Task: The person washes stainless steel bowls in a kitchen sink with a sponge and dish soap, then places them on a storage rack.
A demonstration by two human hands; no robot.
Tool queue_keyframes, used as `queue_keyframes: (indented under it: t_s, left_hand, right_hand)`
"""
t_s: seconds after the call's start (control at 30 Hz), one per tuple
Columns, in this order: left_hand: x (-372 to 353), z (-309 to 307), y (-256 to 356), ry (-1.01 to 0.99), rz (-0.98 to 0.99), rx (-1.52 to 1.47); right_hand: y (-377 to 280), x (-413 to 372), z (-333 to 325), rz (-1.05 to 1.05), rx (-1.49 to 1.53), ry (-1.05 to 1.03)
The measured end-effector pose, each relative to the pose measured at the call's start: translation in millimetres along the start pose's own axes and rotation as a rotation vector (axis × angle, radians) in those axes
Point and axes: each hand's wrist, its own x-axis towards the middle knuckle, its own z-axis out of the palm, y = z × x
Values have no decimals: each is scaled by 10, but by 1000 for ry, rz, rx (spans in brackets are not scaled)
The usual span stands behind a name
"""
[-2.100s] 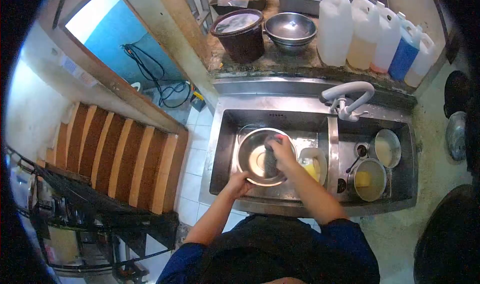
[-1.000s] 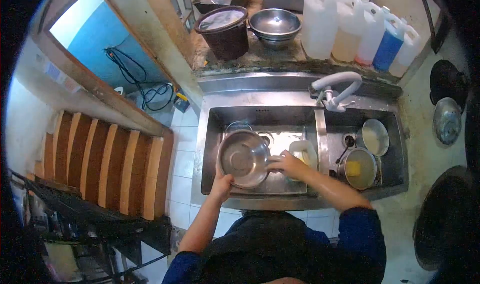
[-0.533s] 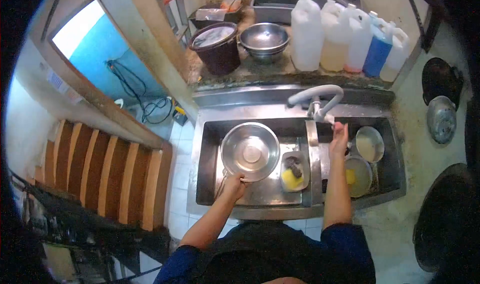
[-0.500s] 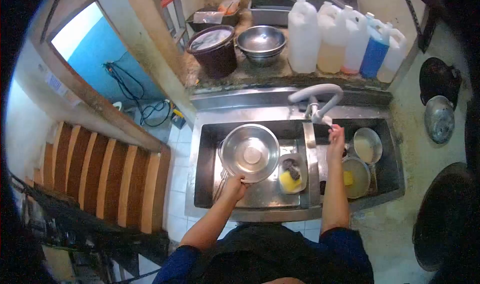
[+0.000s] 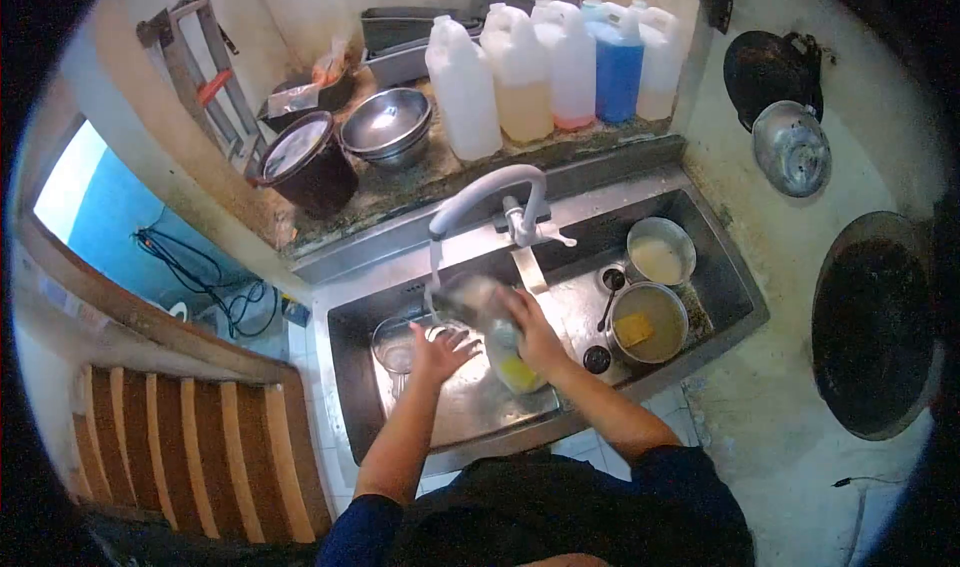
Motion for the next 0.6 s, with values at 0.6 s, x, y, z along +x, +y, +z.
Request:
queue_keyframes:
  t_s: [0.6]
  left_hand:
    - [108,-116,-199,244,1213,1000]
  right_hand:
    - [926,824,421,196,422,-254]
